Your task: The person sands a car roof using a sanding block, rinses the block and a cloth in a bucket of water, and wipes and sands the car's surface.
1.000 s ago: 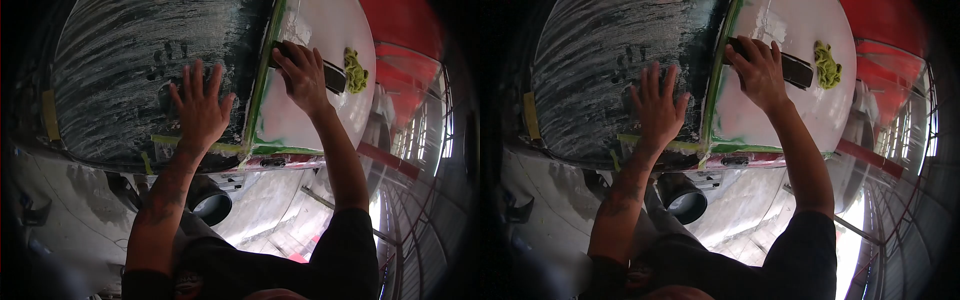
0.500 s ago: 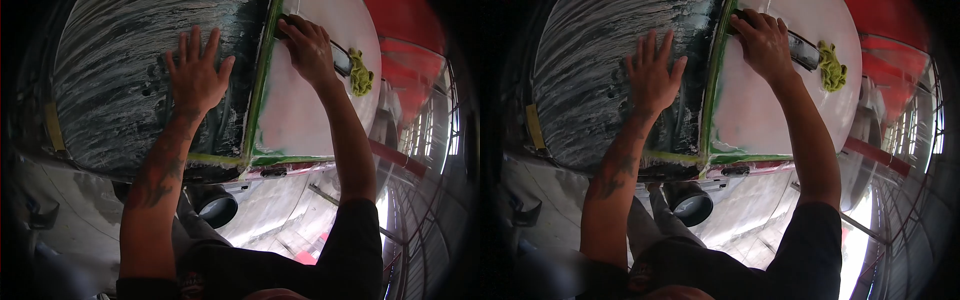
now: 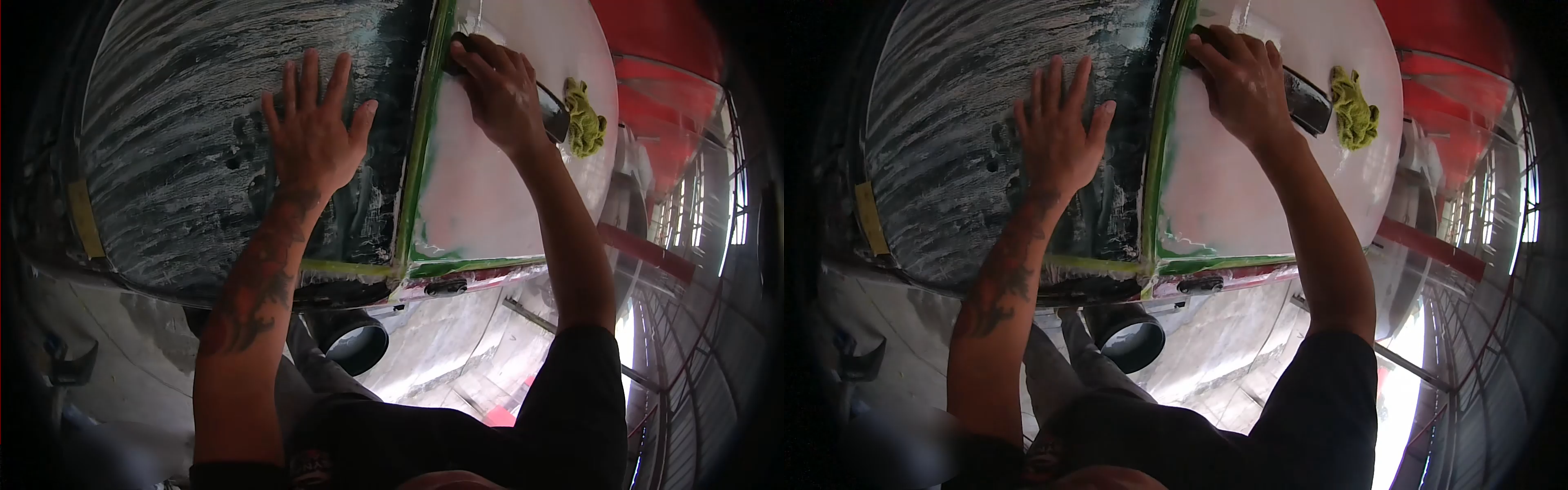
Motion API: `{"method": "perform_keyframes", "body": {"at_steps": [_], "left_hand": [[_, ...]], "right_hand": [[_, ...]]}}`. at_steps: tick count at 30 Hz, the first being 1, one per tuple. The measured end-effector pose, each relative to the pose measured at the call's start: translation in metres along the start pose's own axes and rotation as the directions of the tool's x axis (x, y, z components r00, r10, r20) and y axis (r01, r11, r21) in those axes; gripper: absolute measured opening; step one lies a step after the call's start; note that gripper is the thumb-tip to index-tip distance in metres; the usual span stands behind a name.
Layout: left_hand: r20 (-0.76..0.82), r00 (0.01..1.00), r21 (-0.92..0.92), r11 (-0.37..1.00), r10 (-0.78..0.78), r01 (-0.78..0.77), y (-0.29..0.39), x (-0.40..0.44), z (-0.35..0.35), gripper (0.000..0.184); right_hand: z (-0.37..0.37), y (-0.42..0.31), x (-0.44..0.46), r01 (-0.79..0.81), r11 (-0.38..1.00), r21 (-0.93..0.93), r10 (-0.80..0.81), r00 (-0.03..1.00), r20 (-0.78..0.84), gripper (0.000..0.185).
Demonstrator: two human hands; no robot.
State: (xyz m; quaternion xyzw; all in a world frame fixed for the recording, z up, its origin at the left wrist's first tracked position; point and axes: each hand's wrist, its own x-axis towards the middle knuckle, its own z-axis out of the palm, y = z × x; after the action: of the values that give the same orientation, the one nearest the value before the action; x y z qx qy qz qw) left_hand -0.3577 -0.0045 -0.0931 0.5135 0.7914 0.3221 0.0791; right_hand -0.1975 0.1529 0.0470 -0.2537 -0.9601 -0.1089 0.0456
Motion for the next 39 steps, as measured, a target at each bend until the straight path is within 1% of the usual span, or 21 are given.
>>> {"method": "perform_keyframes", "body": {"at_steps": [1,5,7,9,10,12,13,16,19,20,21,23,25,26,29,30,31,33,34,36,39], "left_hand": [[-0.009,1.000,-0.002,1.000,-0.003,0.003,0.000,0.002,-0.001,0.064],[0.021,1.000,0.012,1.000,-0.002,0.001,-0.001,0.001,0.000,0.064],[0.018,1.000,0.004,1.000,-0.007,0.007,-0.002,0.000,0.002,0.065],[0.007,1.000,0.000,1.000,0.004,-0.004,-0.002,0.000,0.002,0.065],[0.007,1.000,0.001,1.000,0.007,-0.008,-0.002,-0.001,0.002,0.065],[0.014,1.000,-0.013,1.000,0.001,0.000,-0.001,0.000,0.001,0.065],[0.010,1.000,-0.014,1.000,0.000,0.000,-0.001,0.002,0.000,0.065],[0.037,0.999,0.006,1.000,-0.011,0.010,0.000,0.001,-0.002,0.066],[0.022,1.000,0.011,1.000,-0.005,0.005,-0.001,0.001,0.001,0.066],[0.013,1.000,0.005,1.000,0.001,-0.001,-0.001,0.000,0.001,0.066],[0.004,1.000,0.001,1.000,0.006,-0.006,-0.002,0.000,0.001,0.066],[0.019,1.000,0.004,1.000,0.002,-0.002,-0.001,-0.001,-0.001,0.066],[0.029,1.000,0.003,1.000,-0.007,0.007,-0.001,0.002,-0.003,0.066],[0.032,0.999,0.001,1.000,-0.006,0.006,-0.001,0.001,-0.004,0.066],[0.031,0.999,0.000,1.000,-0.008,0.008,-0.001,0.002,-0.004,0.066],[0.028,1.000,-0.002,1.000,-0.005,0.005,0.000,0.002,-0.004,0.066],[0.026,1.000,0.001,1.000,-0.003,0.003,-0.001,0.001,-0.003,0.066],[0.025,1.000,-0.009,1.000,0.004,-0.003,-0.001,0.000,-0.002,0.067],[0.028,1.000,-0.010,1.000,0.010,-0.009,-0.001,0.000,-0.002,0.067],[0.056,0.998,-0.003,1.000,-0.012,0.012,0.000,0.002,-0.005,0.066],[0.058,0.998,-0.001,1.000,-0.011,0.011,0.001,0.003,-0.007,0.066]], "right_hand": [[-0.005,-0.012,-0.017,0.014,0.998,0.056,-0.015,1.000,0.018,0.043],[-0.004,-0.007,-0.016,0.027,0.999,-0.044,-0.025,0.999,0.044,0.045],[0.010,0.028,0.022,0.037,0.999,-0.037,-0.039,0.997,-0.060,0.039],[0.018,0.049,0.057,-0.062,0.990,-0.125,0.068,0.997,0.046,0.044],[0.018,0.050,0.053,-0.065,0.990,-0.126,0.071,0.997,0.044,0.044],[0.016,0.046,0.041,0.021,0.999,-0.036,-0.021,1.000,0.009,0.045],[0.014,0.037,0.025,0.071,0.994,0.078,-0.064,0.994,-0.085,0.038],[0.008,0.023,0.006,0.042,0.999,-0.001,-0.042,0.999,-0.002,0.040],[0.016,0.050,0.048,0.070,0.994,-0.085,-0.075,0.996,-0.050,0.043],[0.022,0.064,0.065,0.043,0.992,-0.115,-0.046,0.999,-0.025,0.042],[0.013,0.065,0.080,0.029,0.999,-0.026,-0.027,0.997,0.068,0.036],[0.026,0.078,0.071,0.061,0.994,0.090,-0.060,0.998,-0.005,0.045],[0.014,0.049,0.041,0.102,0.994,-0.036,-0.103,0.995,-0.013,0.048],[0.015,0.045,0.031,0.096,0.995,0.006,-0.096,0.995,-0.013,0.046],[0.018,0.056,0.042,0.114,0.990,-0.078,-0.115,0.993,-0.008,0.048],[0.023,0.069,0.057,0.097,0.991,-0.092,-0.100,0.994,-0.036,0.044],[0.028,0.087,0.078,0.087,0.994,-0.072,-0.088,0.996,-0.007,0.042],[0.014,0.077,0.099,-0.009,1.000,0.005,0.008,0.994,0.108,0.037],[0.015,0.076,0.089,-0.015,1.000,0.004,0.015,0.994,0.108,0.037],[0.019,0.068,0.058,0.094,0.994,-0.048,-0.095,0.995,-0.006,0.043],[0.006,0.040,0.028,0.094,0.993,-0.071,-0.092,0.995,0.025,0.045]]}}
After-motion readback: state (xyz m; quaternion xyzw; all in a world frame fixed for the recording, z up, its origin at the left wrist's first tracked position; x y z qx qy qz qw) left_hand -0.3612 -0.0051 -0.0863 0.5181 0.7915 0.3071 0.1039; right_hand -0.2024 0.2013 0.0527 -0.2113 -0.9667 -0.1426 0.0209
